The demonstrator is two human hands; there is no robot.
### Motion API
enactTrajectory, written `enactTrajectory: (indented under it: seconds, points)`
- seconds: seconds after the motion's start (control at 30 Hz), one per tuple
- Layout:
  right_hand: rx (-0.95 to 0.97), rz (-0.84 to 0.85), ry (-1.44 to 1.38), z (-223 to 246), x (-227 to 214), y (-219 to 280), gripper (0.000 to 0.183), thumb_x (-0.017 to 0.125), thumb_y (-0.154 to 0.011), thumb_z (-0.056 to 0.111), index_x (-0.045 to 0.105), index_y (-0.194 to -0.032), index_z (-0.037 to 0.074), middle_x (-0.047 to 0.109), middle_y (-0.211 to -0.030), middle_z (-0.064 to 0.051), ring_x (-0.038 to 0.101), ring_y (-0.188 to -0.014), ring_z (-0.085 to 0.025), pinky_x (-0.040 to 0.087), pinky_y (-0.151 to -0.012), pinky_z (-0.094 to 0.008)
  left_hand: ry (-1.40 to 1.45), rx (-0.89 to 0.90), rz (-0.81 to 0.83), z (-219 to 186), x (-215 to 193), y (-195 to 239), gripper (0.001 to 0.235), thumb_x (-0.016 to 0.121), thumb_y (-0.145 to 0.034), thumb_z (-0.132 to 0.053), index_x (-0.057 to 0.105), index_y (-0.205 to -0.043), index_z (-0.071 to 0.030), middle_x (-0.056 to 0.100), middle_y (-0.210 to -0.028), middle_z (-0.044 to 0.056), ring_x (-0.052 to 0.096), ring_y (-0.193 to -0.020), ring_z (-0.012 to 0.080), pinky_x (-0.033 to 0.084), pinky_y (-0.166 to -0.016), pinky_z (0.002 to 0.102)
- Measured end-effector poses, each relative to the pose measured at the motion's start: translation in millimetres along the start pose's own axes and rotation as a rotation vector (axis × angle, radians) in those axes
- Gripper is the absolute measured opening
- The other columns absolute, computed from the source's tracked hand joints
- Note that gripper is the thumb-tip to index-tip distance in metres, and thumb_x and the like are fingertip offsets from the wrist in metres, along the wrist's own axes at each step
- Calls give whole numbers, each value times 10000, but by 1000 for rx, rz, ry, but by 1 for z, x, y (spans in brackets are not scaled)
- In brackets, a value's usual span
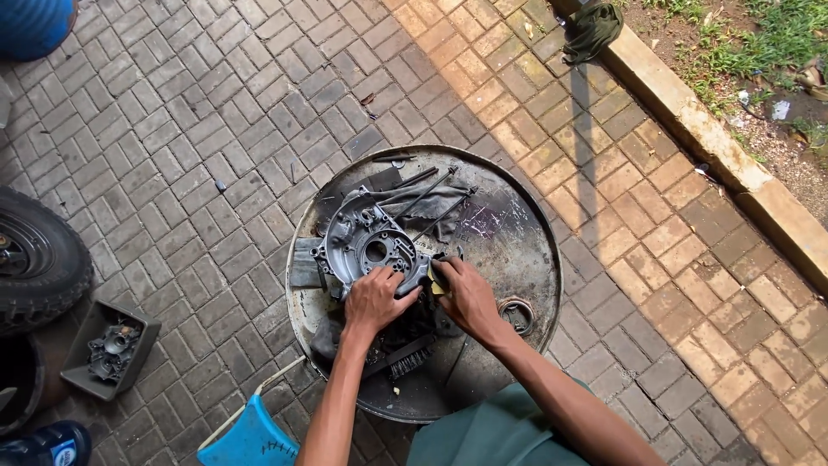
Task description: The person cleans a disassembled mechanical housing component using a wire brush and a cloth. They scrub the interior and exterior surfaces of the part, then wipe it down with a rag while working over a metal barrel.
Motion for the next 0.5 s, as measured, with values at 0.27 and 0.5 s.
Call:
enactTrajectory:
  seconds: [0.27,0.5]
  points:
    - [-38,-128,-192,-14,3,-11,295,714,-887,187,728,-1176,128,693,-1115,-138,679,-1030,-410,570,-840,-488,-1,9,-42,-3,-5,-2,410,744,-805,-599,645,-741,-207,571,-663,-6,660,-657,208,532,-532,315]
    - [-41,-199,-135,6,-17,-2,211,670,-982,219,761,-1157,146,706,-1082,-94,707,-980,-353,592,-814,-447,18,39,-80,0,-1,1,426,748,-809,-600,626,-726,-201,554,-644,-1,646,-622,213,518,-519,311]
Point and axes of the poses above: each hand's wrist, its own y-axis away from the middle knuckle, its own x-axis out of the palm, z = x × y, the point moved 9 cm from there along -y, towards the middle knuckle
